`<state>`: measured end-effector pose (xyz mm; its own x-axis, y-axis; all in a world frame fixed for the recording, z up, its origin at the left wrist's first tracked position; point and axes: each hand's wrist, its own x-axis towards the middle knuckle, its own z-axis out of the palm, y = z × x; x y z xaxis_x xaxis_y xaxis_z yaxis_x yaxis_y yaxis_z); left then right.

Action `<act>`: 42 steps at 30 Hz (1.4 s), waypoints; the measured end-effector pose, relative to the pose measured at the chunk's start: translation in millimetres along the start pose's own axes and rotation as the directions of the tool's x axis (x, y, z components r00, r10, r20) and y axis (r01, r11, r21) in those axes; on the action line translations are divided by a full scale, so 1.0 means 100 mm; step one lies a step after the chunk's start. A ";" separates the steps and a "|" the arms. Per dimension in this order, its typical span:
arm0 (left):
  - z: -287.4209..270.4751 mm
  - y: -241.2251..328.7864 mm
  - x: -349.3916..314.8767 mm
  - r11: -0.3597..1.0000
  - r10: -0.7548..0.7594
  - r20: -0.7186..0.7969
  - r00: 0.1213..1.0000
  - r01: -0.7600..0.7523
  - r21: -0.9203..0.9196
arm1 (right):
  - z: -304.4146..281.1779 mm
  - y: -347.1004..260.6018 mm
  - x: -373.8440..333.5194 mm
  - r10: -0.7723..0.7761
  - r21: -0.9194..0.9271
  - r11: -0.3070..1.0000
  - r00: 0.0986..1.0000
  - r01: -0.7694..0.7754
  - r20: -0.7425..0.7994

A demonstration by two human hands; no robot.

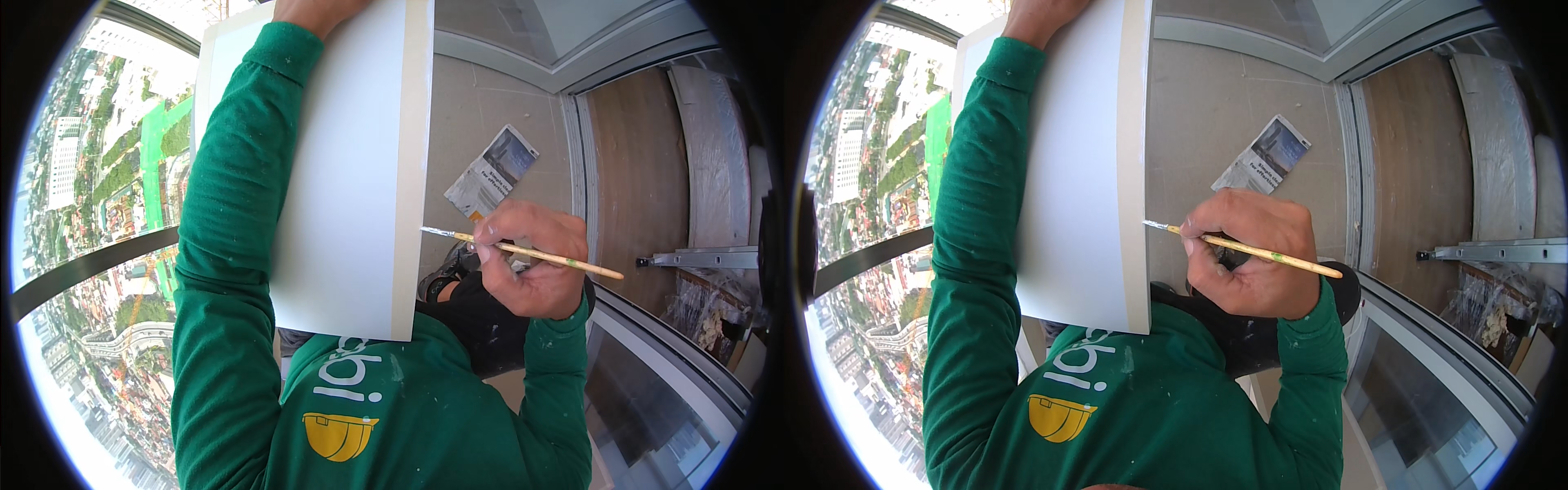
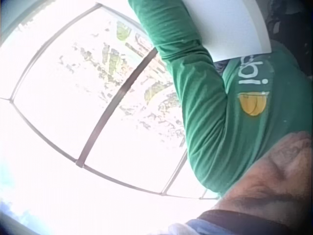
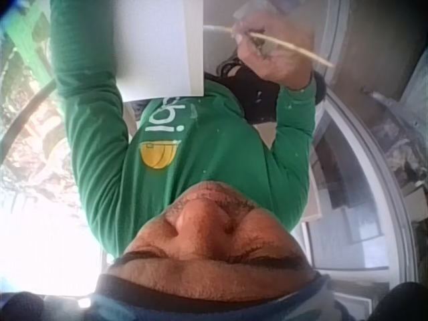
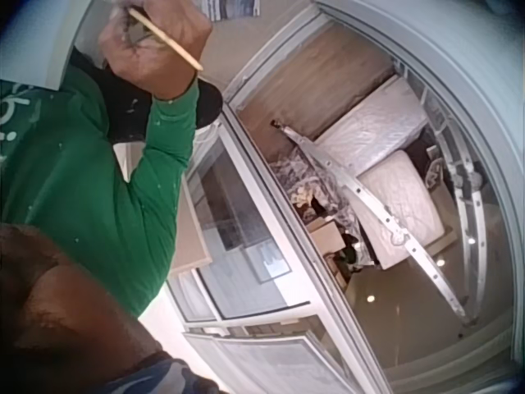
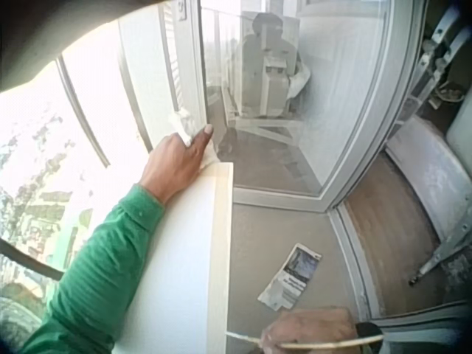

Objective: The person paints the edge of a white cabinet panel using a small paintbrush, repeatedly dipping the brush into a paint can on the floor.

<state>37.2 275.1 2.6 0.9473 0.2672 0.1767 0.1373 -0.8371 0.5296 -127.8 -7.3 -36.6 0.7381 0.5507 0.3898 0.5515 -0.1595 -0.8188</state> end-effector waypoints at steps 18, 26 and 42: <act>0.01 -0.01 0.01 0.998 0.020 -0.004 1.000 -0.020 -0.055 | -0.02 0.00 -0.01 -0.005 0.044 0.999 0.999 0.003 0.049; 0.07 -0.06 0.04 0.994 0.105 -0.073 0.992 -0.107 -0.029 | 0.04 0.03 0.04 -0.035 -0.019 0.999 0.994 0.033 -0.107; 0.07 -0.09 0.04 0.985 0.159 -0.107 0.981 -0.165 -0.044 | -0.03 0.00 -0.01 -0.006 0.029 1.000 1.000 0.005 0.027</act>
<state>42.1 280.5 -7.5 0.9205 0.1803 0.3466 -0.0331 -0.8480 0.5289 -127.6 -10.5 -35.4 0.7239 0.5736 0.3833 0.5437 -0.1324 -0.8288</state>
